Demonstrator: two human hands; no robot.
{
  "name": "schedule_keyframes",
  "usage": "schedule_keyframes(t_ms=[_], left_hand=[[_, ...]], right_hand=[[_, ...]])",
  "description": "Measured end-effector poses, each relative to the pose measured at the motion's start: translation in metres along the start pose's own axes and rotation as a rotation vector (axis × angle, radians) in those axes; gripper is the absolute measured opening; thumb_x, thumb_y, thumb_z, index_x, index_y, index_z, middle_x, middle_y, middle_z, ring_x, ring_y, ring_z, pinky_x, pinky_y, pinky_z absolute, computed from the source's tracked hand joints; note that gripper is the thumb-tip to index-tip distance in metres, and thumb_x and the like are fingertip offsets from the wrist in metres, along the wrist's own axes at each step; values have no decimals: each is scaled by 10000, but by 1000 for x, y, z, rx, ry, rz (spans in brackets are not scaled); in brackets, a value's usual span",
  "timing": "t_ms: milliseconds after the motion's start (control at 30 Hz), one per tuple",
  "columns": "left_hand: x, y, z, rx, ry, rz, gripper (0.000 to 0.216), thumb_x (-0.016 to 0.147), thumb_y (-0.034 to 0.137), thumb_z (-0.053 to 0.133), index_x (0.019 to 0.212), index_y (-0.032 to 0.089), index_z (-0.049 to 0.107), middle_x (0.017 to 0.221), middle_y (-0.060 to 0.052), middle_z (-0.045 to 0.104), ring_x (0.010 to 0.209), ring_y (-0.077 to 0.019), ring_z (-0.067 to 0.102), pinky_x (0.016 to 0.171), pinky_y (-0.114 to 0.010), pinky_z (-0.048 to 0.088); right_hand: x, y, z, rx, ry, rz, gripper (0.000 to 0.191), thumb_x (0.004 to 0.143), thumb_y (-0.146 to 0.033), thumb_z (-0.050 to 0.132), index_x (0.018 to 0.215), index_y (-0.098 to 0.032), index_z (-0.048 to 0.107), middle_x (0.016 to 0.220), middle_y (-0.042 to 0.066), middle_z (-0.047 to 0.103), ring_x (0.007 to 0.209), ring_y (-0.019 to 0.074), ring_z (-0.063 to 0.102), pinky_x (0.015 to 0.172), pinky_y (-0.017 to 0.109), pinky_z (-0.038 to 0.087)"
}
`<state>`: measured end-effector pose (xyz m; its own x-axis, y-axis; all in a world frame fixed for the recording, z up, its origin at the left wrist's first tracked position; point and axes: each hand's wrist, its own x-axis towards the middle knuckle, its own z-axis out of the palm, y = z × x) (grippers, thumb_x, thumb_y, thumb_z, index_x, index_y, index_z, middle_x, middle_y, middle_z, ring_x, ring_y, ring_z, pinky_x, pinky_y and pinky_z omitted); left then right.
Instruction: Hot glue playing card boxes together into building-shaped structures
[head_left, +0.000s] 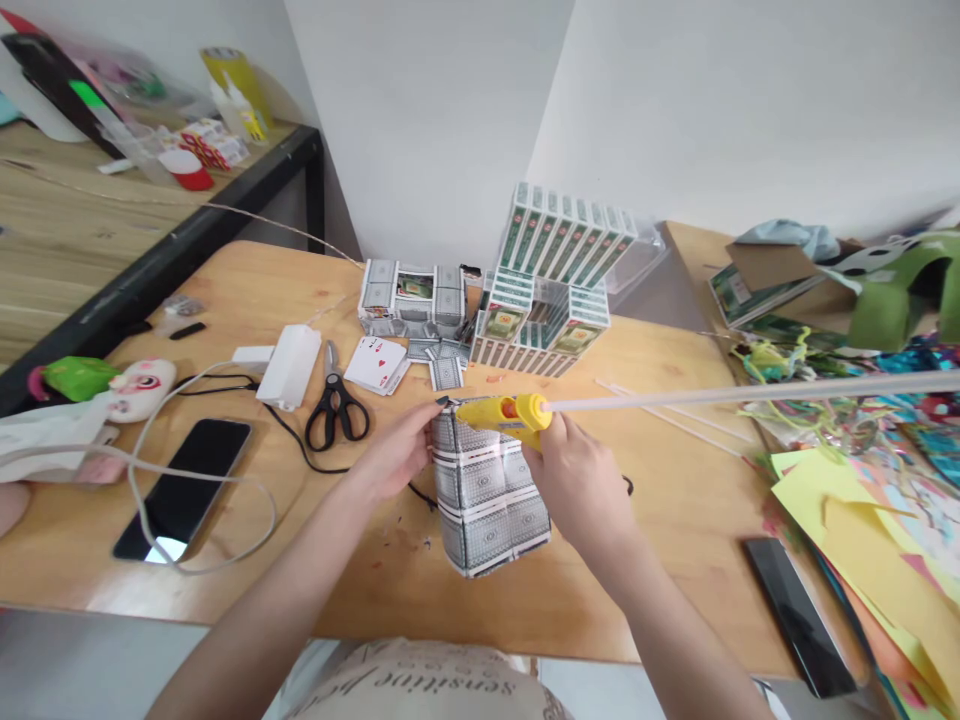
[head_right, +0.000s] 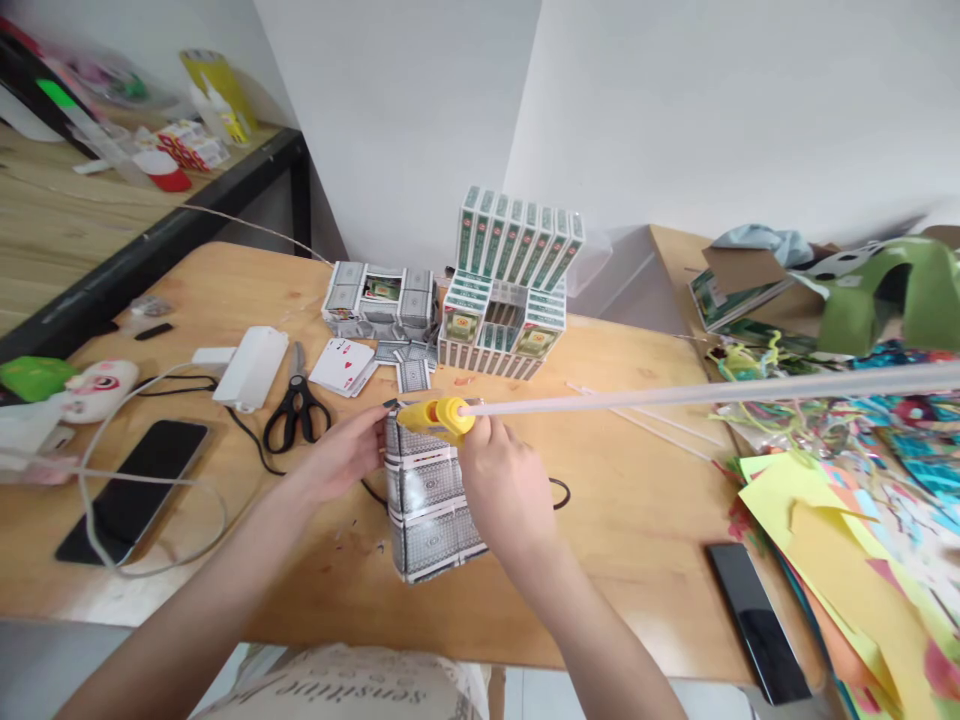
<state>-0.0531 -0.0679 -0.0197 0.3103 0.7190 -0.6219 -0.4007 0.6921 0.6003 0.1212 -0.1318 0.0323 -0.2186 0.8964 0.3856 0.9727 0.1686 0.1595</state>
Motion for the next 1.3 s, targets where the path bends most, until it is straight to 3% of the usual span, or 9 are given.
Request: schedule_keyframes(t_ms=[300,433,567,733,1000,1300], left_hand=[[-1,0,3,-15,-22,12,233,880,142,466,882,122,698,701,-49,714,569,-130,608,525,-216,432],[1,-2,2,-20,-42,9,217,876,150,480,886,121,695,687,-47,713,533,-124,594,524,-212,442],[3,-3,0,-5,-44,3,230,881,150,468,895,114,695,671,-51,711,514,-120,589,549,-218,471],[4,-3,-1,4,-85,21,215,869,161,495,916,117,699,708,-62,722,579,-141,625,555,-223,470],[5,-3,-3,21,-80,19,208,853,173,515,939,120,697,764,-77,732,663,-172,658,592,-246,480],[6,-3,-4,26,-64,-3,236,879,167,466,839,125,696,633,-45,693,534,-134,598,563,-236,469]], right_hand=[[-3,3,-2,59,-19,10,166,800,-68,372,888,-152,485,576,-8,526,438,144,484,420,252,245],[-5,3,5,116,33,63,136,851,-221,410,917,-149,505,614,8,572,470,143,528,424,241,273],[-6,3,14,115,90,144,210,837,-374,479,813,-168,515,612,5,583,449,128,523,417,235,272],[-9,4,15,83,52,155,128,829,-262,434,823,-164,517,600,-3,566,432,138,506,424,248,272],[-9,3,8,66,-28,127,148,823,-194,403,918,-154,508,633,14,568,488,156,532,441,245,279],[-14,6,10,93,2,109,114,831,-176,386,820,-164,499,590,8,547,455,154,516,440,248,300]])
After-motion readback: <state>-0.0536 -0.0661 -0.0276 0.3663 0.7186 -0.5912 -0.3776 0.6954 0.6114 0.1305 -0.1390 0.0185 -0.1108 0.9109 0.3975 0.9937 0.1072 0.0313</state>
